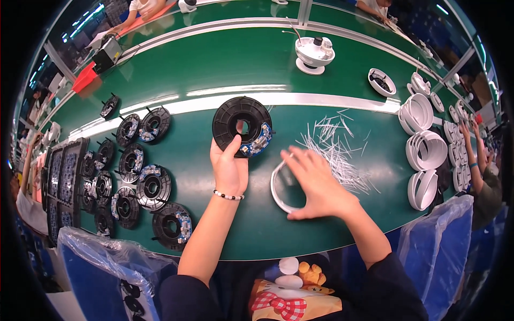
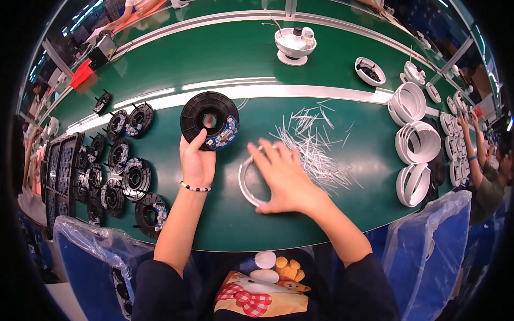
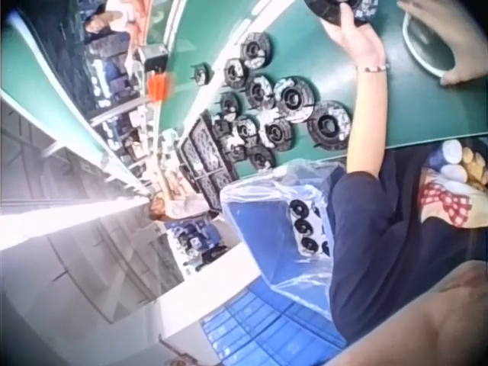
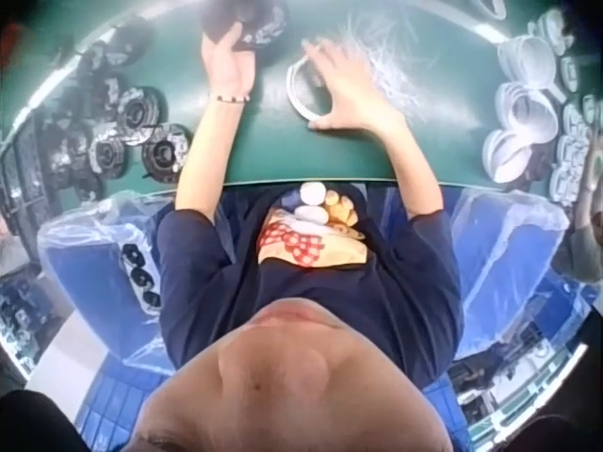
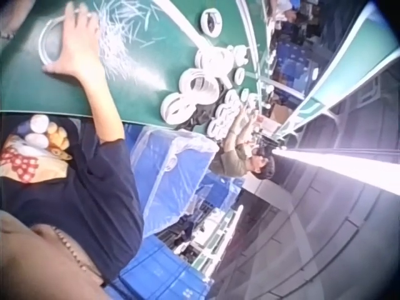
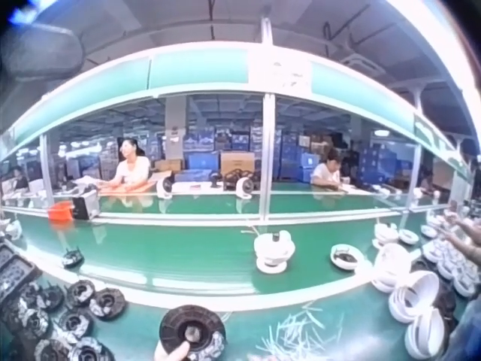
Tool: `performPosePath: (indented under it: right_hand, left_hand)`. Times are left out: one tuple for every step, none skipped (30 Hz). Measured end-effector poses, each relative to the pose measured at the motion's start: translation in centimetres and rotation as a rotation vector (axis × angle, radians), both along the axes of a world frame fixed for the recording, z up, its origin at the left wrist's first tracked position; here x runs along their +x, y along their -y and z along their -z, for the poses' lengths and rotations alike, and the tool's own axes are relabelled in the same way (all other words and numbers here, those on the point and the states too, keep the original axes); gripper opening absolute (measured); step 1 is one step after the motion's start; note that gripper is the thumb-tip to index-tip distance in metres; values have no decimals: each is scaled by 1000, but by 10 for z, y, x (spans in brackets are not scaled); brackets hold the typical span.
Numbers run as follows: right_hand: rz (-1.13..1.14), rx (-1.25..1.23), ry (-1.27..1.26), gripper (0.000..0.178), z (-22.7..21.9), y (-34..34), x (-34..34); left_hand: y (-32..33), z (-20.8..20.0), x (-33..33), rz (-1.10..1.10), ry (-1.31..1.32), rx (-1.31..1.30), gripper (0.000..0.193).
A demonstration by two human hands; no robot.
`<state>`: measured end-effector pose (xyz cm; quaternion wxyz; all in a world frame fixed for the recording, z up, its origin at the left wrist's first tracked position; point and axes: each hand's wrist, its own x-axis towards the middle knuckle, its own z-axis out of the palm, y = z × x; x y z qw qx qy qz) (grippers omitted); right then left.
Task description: Assemble light fixture components by fitting plastic housings onto internal electronic units on a production line.
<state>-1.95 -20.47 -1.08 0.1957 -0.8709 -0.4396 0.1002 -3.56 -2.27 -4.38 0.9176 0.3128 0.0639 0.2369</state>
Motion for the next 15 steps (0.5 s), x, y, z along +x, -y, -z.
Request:
performPosePath:
  right_hand:
    - [56,95,62,105,-1,0,3]
    - [126,315,167,105,2,1,9]
    - [276,530,182,104,9,1,12]
    - [419,797,-131,106,9,-2,14]
    - [462,970,-406,107,9,-12,12]
    - [499,1135,-686,108,9,-21,10]
    - [444,1071,-681,110,18,-24,12]
    - [368,926,-517,110,23,-25,15]
    - [378,977,-555,109,27,-26,13]
    - [361,1031,-600,109,29,-26,14]
    - [344,1083,-650,110,31,-24,16]
    - [305,1076,-587,110,29,-20,18]
    - [279,1074,-589,110,28,-16,18]
    - [261,1069,-585,110,28,-10,19]
    - [216,1062,-518,109,28,-7,19]
  left_hand:
    - [1,0,0,2,34,-18,43]
    - [3,2,0,-23,36,-4,43]
    - [7,3,0,-49,37,12,44]
    - [15,3,0,-54,27,13,44]
    - [20,7,-1,-36,24,49,43]
    - [25,12,-2,1,69,116,44]
    - [35,13,-5,55,62,164,48]
    - [40,11,-9,113,42,299,52]
    - [42,13,-14,279,24,275,57]
    - [36,11,-16,431,51,170,59]
    - [28,7,-18,580,75,60,62]
    - [22,-1,-16,690,100,-79,70]
    - [19,-13,-16,727,93,-130,67]
    - [20,-20,-14,772,88,-188,67]
    - [18,-20,-11,813,-7,-219,75]
